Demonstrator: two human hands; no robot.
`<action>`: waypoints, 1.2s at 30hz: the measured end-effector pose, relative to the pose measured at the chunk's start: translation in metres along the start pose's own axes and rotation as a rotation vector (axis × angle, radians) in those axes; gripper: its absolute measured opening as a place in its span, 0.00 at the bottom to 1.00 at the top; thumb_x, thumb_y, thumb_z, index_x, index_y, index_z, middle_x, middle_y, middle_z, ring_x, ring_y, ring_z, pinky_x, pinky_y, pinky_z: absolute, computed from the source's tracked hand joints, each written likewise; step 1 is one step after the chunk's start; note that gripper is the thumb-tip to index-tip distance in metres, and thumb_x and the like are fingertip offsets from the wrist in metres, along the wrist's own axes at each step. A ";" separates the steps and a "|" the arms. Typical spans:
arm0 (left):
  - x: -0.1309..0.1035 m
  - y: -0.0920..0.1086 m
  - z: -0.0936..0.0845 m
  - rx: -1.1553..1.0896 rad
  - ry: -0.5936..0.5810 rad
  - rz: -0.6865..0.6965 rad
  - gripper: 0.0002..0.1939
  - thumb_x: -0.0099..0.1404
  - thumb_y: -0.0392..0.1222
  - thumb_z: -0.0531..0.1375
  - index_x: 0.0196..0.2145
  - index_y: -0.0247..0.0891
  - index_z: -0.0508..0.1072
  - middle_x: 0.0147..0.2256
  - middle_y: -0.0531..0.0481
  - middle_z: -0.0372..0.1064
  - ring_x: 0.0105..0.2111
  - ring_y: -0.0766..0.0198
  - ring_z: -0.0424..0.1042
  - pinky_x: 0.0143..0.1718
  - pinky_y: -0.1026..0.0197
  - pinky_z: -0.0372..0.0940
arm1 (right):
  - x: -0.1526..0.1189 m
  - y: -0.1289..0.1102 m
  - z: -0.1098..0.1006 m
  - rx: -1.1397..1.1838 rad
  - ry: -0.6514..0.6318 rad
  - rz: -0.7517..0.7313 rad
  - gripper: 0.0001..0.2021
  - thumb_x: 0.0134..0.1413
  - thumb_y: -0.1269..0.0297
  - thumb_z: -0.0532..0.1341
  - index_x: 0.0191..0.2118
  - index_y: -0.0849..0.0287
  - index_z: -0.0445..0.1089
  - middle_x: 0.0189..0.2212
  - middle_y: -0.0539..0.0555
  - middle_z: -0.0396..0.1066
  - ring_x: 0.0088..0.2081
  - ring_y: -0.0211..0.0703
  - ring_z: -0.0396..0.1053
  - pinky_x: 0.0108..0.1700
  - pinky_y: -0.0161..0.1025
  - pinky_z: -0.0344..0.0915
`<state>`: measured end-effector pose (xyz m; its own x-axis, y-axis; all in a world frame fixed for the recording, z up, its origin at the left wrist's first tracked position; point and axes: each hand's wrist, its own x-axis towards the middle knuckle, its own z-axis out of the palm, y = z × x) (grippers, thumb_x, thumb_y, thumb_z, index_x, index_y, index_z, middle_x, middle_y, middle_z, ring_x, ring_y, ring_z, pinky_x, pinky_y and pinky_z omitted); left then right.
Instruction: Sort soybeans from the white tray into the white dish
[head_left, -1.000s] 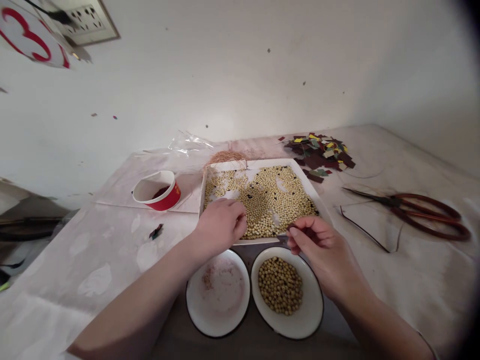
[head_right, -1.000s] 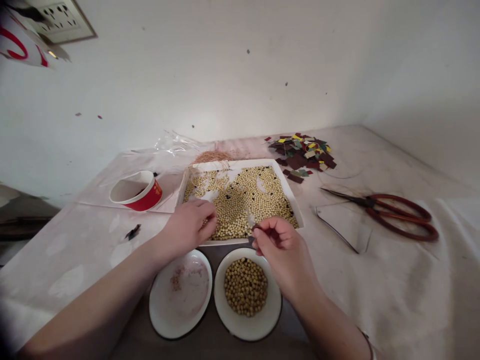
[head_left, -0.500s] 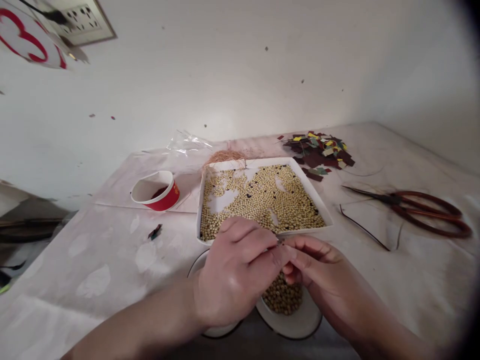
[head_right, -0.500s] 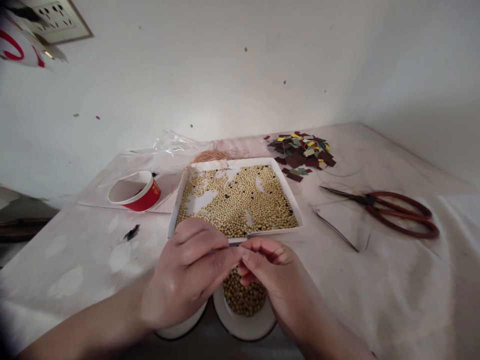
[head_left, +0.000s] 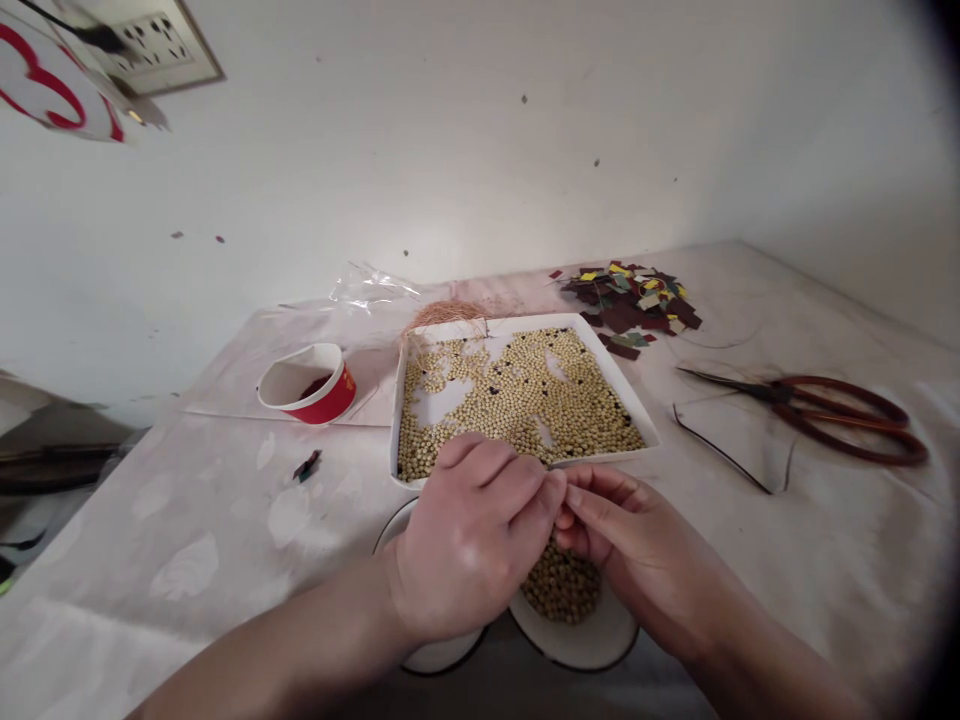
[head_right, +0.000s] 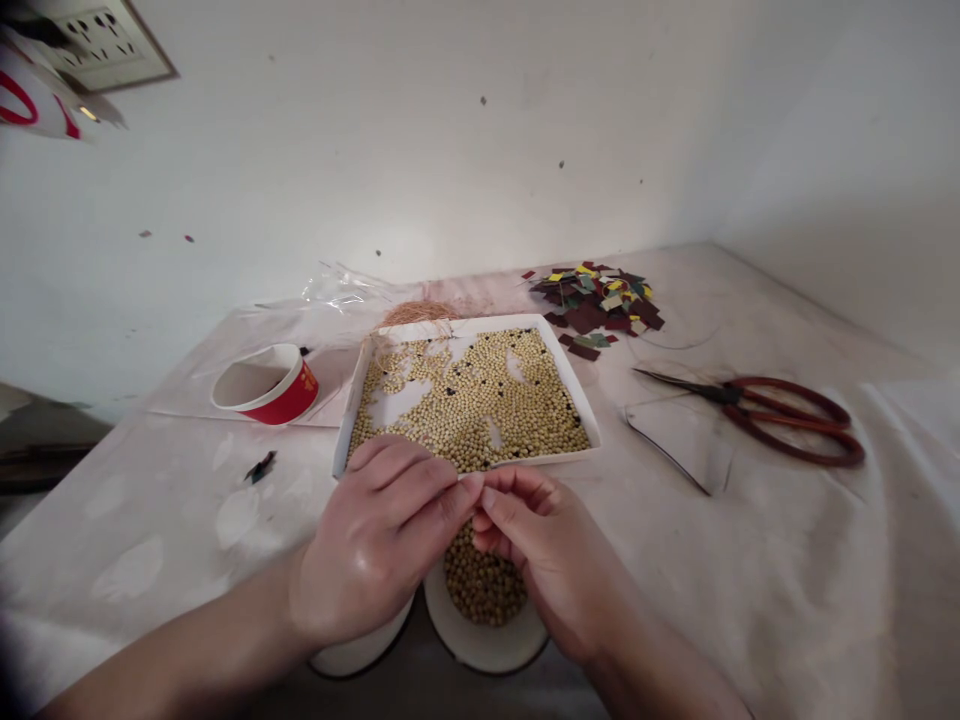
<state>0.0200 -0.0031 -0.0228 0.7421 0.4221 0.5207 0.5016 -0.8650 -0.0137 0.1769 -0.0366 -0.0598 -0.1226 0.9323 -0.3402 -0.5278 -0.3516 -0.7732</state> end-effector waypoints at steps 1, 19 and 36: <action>0.000 0.000 0.000 -0.010 0.004 -0.011 0.08 0.65 0.35 0.54 0.39 0.34 0.71 0.31 0.50 0.70 0.33 0.63 0.64 0.35 0.56 0.58 | 0.000 0.000 0.000 0.003 -0.002 -0.006 0.06 0.44 0.64 0.66 0.29 0.59 0.72 0.26 0.48 0.66 0.27 0.32 0.63 0.31 0.30 0.64; 0.002 0.000 -0.002 -0.239 0.046 -0.179 0.01 0.61 0.35 0.58 0.32 0.37 0.70 0.32 0.51 0.66 0.34 0.65 0.63 0.38 0.59 0.60 | -0.007 -0.001 0.000 -0.095 -0.027 -0.021 0.07 0.46 0.61 0.64 0.27 0.58 0.69 0.22 0.48 0.67 0.25 0.34 0.63 0.30 0.33 0.61; 0.003 0.002 0.000 -0.109 0.032 -0.131 0.07 0.61 0.35 0.56 0.25 0.36 0.69 0.26 0.52 0.65 0.30 0.64 0.61 0.35 0.57 0.56 | -0.007 0.007 -0.003 -0.321 -0.003 -0.073 0.07 0.53 0.66 0.58 0.25 0.58 0.66 0.20 0.46 0.64 0.25 0.35 0.60 0.30 0.35 0.56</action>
<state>0.0230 -0.0036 -0.0208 0.6580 0.5260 0.5389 0.5409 -0.8280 0.1477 0.1763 -0.0460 -0.0644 -0.0965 0.9561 -0.2766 -0.2434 -0.2921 -0.9249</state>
